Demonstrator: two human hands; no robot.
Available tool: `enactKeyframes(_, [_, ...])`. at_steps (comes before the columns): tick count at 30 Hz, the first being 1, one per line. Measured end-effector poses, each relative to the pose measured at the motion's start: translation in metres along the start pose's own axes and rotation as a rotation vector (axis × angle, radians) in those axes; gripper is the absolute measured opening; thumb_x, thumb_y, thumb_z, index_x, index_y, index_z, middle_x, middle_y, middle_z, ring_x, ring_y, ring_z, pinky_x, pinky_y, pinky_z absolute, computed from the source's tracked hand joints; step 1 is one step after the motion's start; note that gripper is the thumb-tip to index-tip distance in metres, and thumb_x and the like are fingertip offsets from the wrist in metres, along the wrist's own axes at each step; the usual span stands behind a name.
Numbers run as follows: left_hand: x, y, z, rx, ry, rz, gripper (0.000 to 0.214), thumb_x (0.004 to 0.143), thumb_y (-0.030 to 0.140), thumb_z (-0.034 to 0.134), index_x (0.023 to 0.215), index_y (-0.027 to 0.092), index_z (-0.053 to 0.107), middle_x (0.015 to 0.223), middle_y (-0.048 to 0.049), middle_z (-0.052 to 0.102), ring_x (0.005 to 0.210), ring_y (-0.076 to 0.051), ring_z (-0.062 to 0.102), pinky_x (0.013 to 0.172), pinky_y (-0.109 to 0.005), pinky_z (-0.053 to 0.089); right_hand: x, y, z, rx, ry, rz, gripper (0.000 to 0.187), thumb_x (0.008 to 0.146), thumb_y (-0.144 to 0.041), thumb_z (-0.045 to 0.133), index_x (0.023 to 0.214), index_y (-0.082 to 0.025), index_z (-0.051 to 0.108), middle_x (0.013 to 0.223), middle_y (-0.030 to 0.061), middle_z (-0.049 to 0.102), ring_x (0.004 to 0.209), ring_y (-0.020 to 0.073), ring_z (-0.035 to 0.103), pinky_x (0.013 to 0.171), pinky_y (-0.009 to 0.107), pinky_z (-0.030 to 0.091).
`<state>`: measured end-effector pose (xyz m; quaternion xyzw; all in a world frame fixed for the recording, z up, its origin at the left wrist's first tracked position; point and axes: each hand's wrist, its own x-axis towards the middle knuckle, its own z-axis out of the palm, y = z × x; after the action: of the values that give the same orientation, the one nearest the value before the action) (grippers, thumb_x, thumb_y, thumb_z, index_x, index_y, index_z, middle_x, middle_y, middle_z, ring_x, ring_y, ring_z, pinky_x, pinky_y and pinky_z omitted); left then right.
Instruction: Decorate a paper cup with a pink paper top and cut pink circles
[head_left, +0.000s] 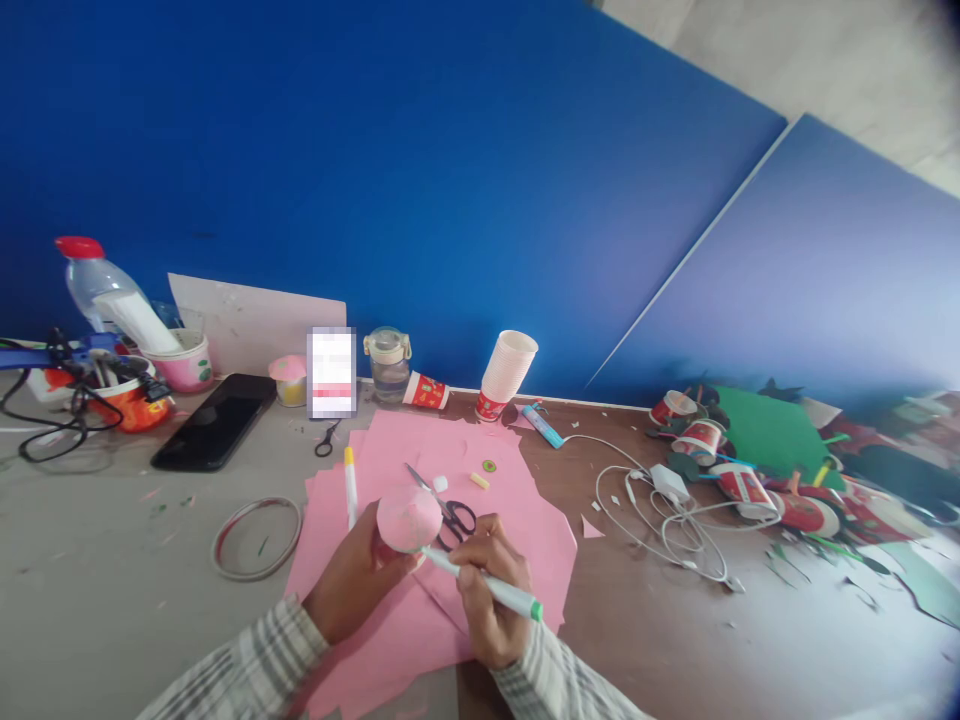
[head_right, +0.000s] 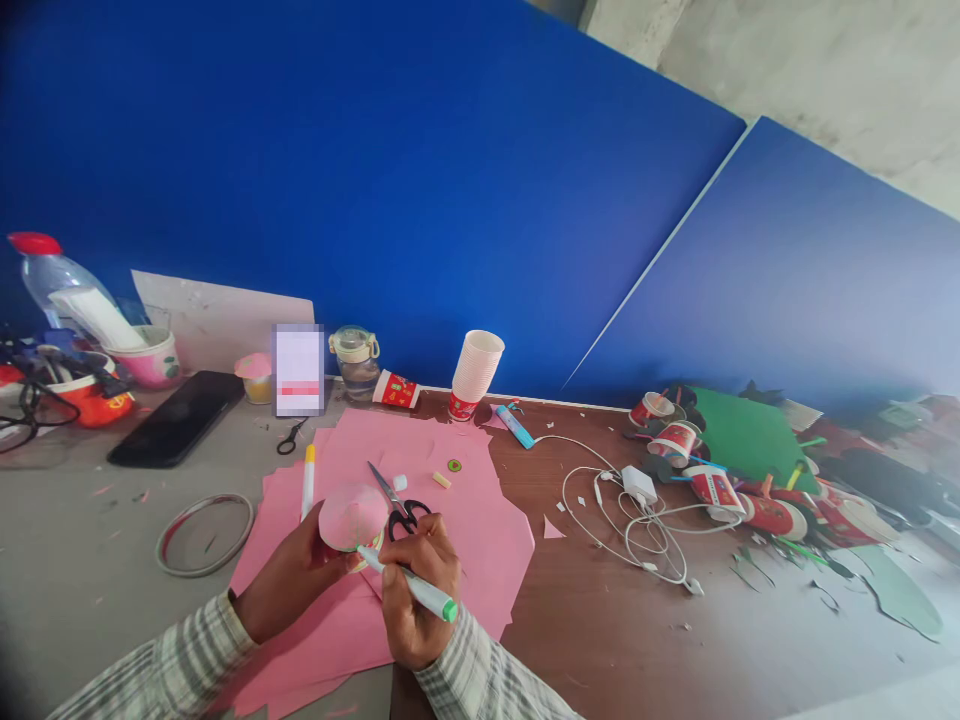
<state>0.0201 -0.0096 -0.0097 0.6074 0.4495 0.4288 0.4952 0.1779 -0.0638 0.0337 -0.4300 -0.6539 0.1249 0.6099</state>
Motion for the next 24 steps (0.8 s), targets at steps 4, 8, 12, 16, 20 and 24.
enactKeyframes(4, [0.000, 0.001, 0.001, -0.030, -0.018, 0.013, 0.049, 0.055, 0.025, 0.074, 0.100, 0.024, 0.054, 0.098, -0.0058, 0.069, 0.089, -0.028, 0.062, 0.076, -0.039, 0.052, 0.001, 0.002, -0.002, 0.023, 0.095, 0.049, 0.023, 0.080, -0.033, 0.045, 0.069, -0.022, 0.062, 0.044, -0.0037, 0.048, 0.048, 0.0182, 0.045, 0.059, 0.038, 0.043])
enactKeyframes(8, [0.000, 0.001, 0.000, 0.033, -0.008, 0.031, 0.049, 0.056, 0.025, 0.073, 0.100, 0.027, 0.054, 0.100, -0.0040, 0.068, 0.092, -0.028, 0.061, 0.077, -0.039, 0.052, -0.001, 0.010, 0.001, 0.073, 0.141, 0.147, 0.030, 0.081, -0.046, 0.043, 0.083, -0.023, 0.063, 0.054, -0.0003, 0.057, 0.052, 0.0198, 0.052, 0.052, 0.035, 0.045])
enactKeyframes(12, [0.000, 0.000, -0.001, 0.057, 0.000, 0.022, 0.050, 0.056, 0.026, 0.072, 0.102, 0.027, 0.053, 0.101, -0.0030, 0.067, 0.092, -0.028, 0.060, 0.075, -0.039, 0.053, -0.001, 0.017, 0.005, 0.110, 0.218, 0.197, 0.038, 0.083, -0.046, 0.039, 0.110, -0.024, 0.052, 0.063, 0.0015, 0.066, 0.043, 0.0158, 0.053, 0.043, 0.029, 0.045])
enactKeyframes(16, [0.001, -0.002, -0.001, 0.031, -0.004, 0.018, 0.048, 0.056, 0.027, 0.073, 0.099, 0.026, 0.053, 0.097, -0.0041, 0.068, 0.088, -0.028, 0.061, 0.073, -0.039, 0.054, 0.002, 0.023, 0.007, 0.152, 0.250, 0.226, 0.036, 0.085, -0.041, 0.038, 0.113, -0.022, 0.049, 0.059, -0.0001, 0.068, 0.028, 0.0094, 0.040, 0.037, 0.025, 0.042])
enactKeyframes(20, [0.000, -0.001, -0.001, -0.034, 0.002, 0.052, 0.053, 0.055, 0.028, 0.075, 0.102, 0.027, 0.052, 0.098, -0.0045, 0.067, 0.090, -0.027, 0.060, 0.073, -0.038, 0.053, 0.000, 0.030, 0.009, 0.157, 0.215, 0.252, 0.031, 0.086, -0.035, 0.038, 0.112, -0.021, 0.048, 0.057, -0.0009, 0.066, 0.028, 0.0096, 0.038, 0.031, 0.022, 0.036])
enactKeyframes(24, [0.000, 0.003, 0.000, -0.080, -0.005, 0.040, 0.054, 0.054, 0.028, 0.077, 0.102, 0.026, 0.053, 0.098, -0.0059, 0.067, 0.090, -0.028, 0.060, 0.074, -0.037, 0.053, 0.002, 0.036, 0.010, 0.062, 0.161, 0.240, 0.027, 0.082, -0.023, 0.043, 0.109, -0.022, 0.048, 0.064, -0.0001, 0.066, 0.037, 0.0127, 0.049, 0.037, 0.024, 0.042])
